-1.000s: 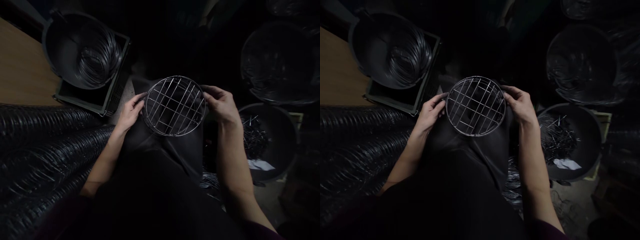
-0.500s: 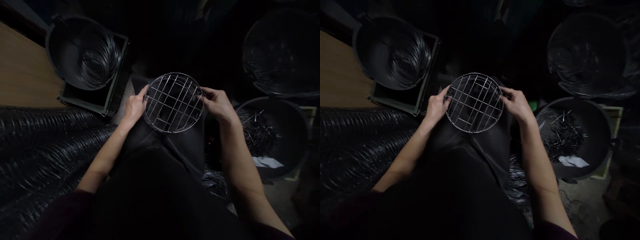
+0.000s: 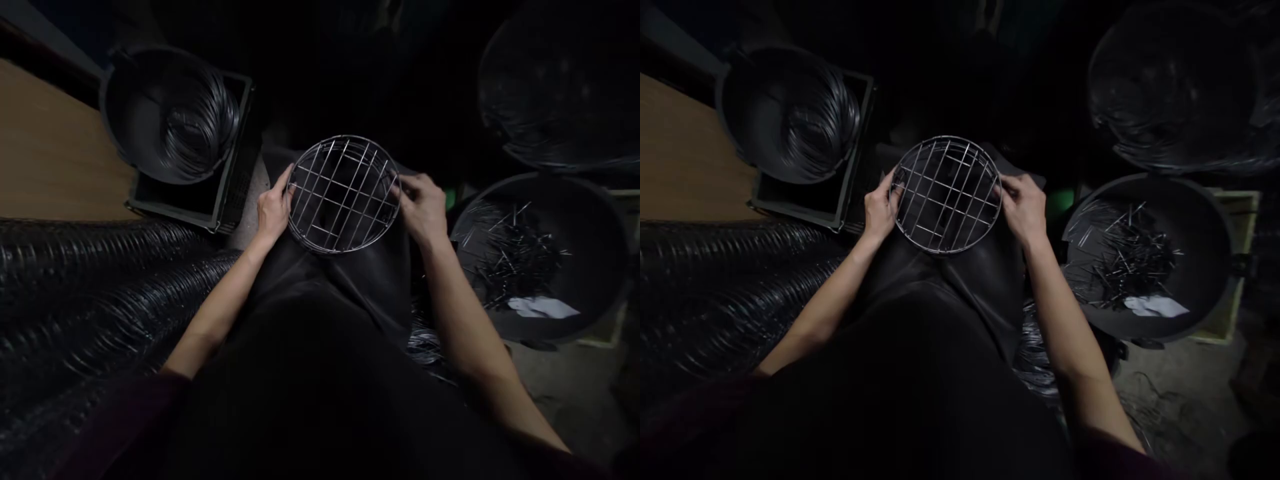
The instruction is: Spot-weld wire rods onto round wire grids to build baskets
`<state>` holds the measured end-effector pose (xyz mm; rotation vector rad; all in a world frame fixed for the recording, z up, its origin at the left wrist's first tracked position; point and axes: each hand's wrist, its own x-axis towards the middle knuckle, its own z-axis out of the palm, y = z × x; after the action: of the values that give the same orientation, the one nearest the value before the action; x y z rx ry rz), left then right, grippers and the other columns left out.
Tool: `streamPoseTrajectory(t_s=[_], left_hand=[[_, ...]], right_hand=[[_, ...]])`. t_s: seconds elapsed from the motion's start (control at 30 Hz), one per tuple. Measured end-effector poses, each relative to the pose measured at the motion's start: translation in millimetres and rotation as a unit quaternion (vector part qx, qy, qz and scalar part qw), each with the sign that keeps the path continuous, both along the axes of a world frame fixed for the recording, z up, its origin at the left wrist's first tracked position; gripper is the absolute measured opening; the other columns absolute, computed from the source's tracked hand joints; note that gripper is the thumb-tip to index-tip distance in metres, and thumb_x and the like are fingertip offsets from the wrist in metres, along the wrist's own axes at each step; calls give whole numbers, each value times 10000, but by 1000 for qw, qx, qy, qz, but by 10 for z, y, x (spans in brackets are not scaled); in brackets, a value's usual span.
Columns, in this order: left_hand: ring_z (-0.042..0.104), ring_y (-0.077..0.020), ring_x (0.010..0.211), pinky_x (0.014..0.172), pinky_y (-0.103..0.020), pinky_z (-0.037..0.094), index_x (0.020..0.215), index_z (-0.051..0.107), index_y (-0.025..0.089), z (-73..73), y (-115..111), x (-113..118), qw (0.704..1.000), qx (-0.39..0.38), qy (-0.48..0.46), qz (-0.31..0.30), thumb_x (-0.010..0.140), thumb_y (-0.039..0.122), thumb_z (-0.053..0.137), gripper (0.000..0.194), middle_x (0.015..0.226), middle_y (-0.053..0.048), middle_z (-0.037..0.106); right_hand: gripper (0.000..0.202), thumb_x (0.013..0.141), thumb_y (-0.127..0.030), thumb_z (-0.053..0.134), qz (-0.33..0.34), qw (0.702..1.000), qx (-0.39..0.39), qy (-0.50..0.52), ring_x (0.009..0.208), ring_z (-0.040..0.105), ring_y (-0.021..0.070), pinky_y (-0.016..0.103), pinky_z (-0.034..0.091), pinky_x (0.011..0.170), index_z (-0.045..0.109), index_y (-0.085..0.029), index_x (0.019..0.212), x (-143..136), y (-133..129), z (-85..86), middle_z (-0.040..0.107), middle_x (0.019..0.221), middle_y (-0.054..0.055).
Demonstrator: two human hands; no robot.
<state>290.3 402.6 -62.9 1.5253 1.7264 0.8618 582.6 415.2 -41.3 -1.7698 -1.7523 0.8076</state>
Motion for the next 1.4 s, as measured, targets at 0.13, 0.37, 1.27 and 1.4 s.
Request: streamPoseTrajectory(t_s=[0.13,0.37,1.27,1.4], left_hand=[[618,-268,1184,1062,-355,425,1409,519,165,24,-58,-23,1000,4,-3,-20,967,415,507,508,1294,-122,644],[463,-312,1366,1113,-398,395,1395,520,206,-44,-63,-16,998,-8,-46,-33,971,544,454,547,1377,-104,575],[624,-248,1141,1057,-382,456,1406,533,190,207,114,-341,987,-47,49,-149,904,170,507,503,1225,-73,672],[575,-247,1264,1119,-379,418,1413,522,202,148,106,-314,988,-49,-15,-146,893,164,521,522,1350,-59,624]], right_hand=[[490,958,-536,413,52,998,2,-46,1244,545,299,518,415,1091,571,-297,1357,24,-435,128,597,1295,90],[1013,777,-695,616,95,992,-50,-66,1419,331,388,615,265,1163,192,-222,1566,-96,-884,72,346,1550,160],[519,829,-558,606,-120,987,-59,89,1172,608,288,526,443,1053,670,-209,1208,28,-517,-175,652,1252,123],[532,829,-548,613,-108,982,-67,138,1192,592,261,479,426,1077,643,-202,1232,-16,-485,-123,650,1264,112]])
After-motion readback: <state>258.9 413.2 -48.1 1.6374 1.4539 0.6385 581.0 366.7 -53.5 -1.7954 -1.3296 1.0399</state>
